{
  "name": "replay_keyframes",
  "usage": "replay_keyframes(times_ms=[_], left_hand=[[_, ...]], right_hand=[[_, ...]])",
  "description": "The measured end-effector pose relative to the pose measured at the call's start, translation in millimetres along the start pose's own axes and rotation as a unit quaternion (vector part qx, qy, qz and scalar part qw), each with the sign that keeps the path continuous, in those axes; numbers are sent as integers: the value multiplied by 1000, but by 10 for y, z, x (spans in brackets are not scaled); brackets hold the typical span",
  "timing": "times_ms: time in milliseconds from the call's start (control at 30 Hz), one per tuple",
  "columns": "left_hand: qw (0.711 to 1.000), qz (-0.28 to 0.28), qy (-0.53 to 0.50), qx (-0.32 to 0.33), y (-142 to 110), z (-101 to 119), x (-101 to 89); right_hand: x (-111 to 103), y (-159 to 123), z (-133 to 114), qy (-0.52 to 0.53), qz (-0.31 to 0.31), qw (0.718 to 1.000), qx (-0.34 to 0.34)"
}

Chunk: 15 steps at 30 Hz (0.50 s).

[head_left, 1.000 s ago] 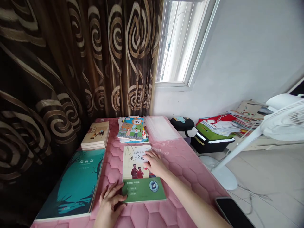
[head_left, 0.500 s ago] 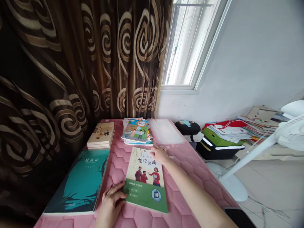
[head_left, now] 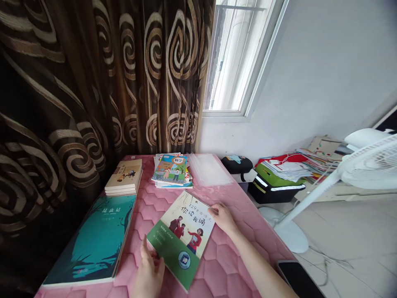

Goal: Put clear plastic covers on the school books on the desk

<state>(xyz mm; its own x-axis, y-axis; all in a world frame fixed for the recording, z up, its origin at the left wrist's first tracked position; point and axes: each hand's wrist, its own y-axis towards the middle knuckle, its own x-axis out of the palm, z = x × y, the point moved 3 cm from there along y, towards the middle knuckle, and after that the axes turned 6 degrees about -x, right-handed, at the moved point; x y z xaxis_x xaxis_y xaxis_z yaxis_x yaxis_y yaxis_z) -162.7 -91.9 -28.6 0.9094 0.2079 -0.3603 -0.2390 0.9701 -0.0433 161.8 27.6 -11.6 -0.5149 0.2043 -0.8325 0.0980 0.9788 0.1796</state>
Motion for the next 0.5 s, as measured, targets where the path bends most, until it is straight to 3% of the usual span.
replay_keyframes(times_ms=[133,233,367,500], left_hand=[[994,8,-109,-27,-191,-109,124],[989,31,-136,-49,-126,-146,119],[990,47,-127,-31,292,-43,43],[998,52,-29,-10,880,160,-8]], right_hand=[[-28,17,15,40,-3,999,12],[-74,-33,7,52,-8,998,24],[-147,-193,-7,55,-16,997,44],[-195,-385,-44,64,-24,996,65]])
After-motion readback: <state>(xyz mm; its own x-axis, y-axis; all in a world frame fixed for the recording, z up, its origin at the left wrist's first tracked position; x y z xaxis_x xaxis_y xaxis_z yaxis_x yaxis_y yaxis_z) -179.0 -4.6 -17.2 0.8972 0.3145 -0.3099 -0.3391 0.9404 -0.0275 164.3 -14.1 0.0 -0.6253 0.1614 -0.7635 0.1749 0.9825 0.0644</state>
